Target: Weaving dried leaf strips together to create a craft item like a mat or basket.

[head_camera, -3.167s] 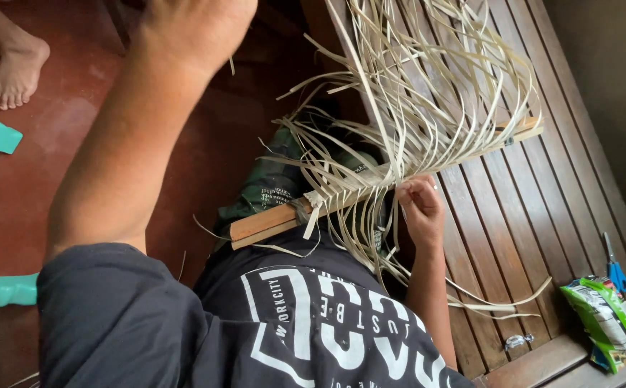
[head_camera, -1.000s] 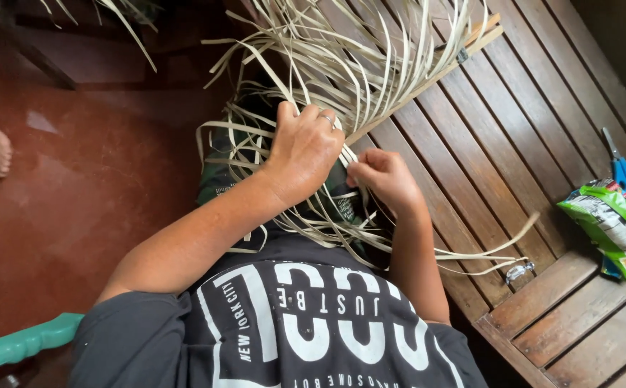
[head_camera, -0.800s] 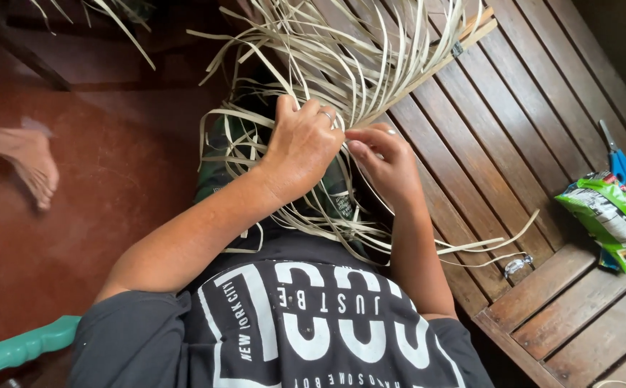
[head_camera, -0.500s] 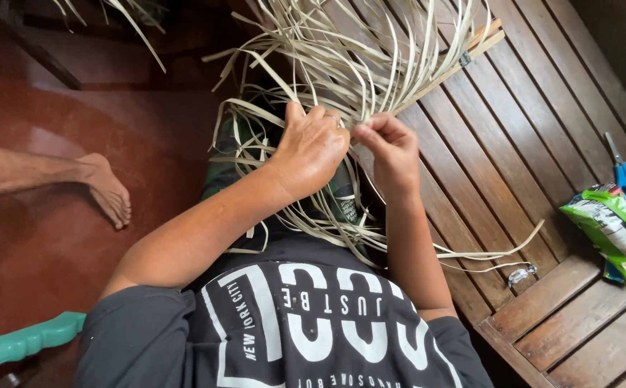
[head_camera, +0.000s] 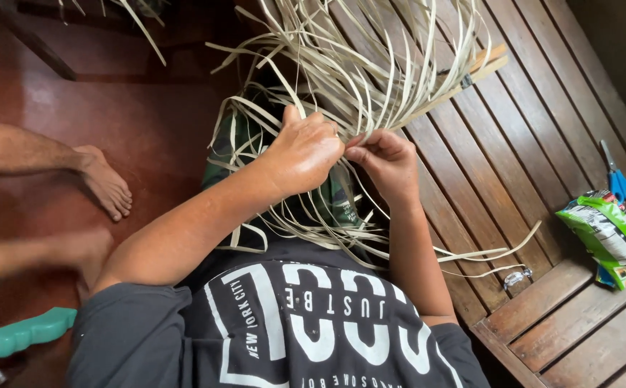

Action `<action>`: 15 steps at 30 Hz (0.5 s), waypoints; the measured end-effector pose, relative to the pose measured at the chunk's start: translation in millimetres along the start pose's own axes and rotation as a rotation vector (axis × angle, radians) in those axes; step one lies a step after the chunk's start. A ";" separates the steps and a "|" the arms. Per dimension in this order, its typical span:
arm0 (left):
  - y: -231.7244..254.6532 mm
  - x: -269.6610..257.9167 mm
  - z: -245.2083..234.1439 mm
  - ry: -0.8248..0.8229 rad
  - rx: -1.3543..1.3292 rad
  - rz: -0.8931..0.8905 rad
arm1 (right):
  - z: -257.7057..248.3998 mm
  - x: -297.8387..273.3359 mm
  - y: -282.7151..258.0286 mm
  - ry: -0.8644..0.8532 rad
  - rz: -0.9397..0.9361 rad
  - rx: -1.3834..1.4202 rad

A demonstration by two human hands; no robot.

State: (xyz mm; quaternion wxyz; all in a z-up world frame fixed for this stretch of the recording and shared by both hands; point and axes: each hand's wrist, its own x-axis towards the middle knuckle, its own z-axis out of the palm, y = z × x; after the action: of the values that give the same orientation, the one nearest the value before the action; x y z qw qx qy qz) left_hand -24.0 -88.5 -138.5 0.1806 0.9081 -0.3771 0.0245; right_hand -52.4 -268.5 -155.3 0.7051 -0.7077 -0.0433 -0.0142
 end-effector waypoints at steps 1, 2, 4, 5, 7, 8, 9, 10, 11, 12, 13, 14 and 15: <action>-1.7 -2.4 0.9 -0.030 -0.011 -0.002 | 2.8 -2.3 1.3 -0.032 0.019 -0.026; 0.0 -4.6 -1.6 -0.030 -0.011 -0.005 | 3.1 -3.0 -6.4 -0.035 0.020 -0.025; 4.0 -5.7 -6.0 -0.087 0.002 -0.002 | 1.0 -3.8 -22.1 -0.053 -0.061 -0.168; 4.8 -4.1 -7.4 -0.086 0.000 0.000 | -1.3 -7.7 -24.7 -0.051 -0.061 -0.171; 5.7 0.0 -10.0 -0.081 0.018 0.005 | -6.0 -14.0 -29.6 0.002 -0.100 -0.225; 8.3 1.2 -12.8 -0.080 0.018 0.004 | -7.6 -22.4 -27.2 0.001 -0.099 -0.226; 9.8 1.6 -16.6 -0.133 0.013 -0.009 | -7.8 -30.0 -25.3 -0.008 -0.040 -0.176; 11.3 1.9 -20.3 -0.185 0.008 -0.023 | -8.0 -37.5 -23.3 -0.017 0.019 -0.126; 8.2 2.3 -14.7 -0.186 0.007 -0.023 | -3.2 -44.4 -16.9 -0.016 0.021 -0.126; 5.7 3.1 -8.6 -0.176 0.005 -0.026 | 0.8 -51.4 -10.3 -0.033 0.001 -0.144; 4.6 4.0 -2.0 -0.167 0.004 -0.026 | 4.1 -59.9 -3.6 -0.045 -0.020 -0.161; 3.1 3.2 -1.5 -0.170 0.003 -0.022 | 6.8 -62.4 1.9 -0.040 -0.018 -0.161; 1.2 2.6 -0.7 -0.194 -0.066 -0.058 | 9.6 -64.5 7.6 -0.007 -0.060 -0.149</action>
State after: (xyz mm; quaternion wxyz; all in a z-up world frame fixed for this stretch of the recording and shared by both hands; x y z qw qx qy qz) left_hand -22.9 -90.7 -137.1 0.1734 0.9104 -0.3668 -0.0814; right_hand -116.3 -261.6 -168.2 0.6494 -0.7567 -0.0658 -0.0363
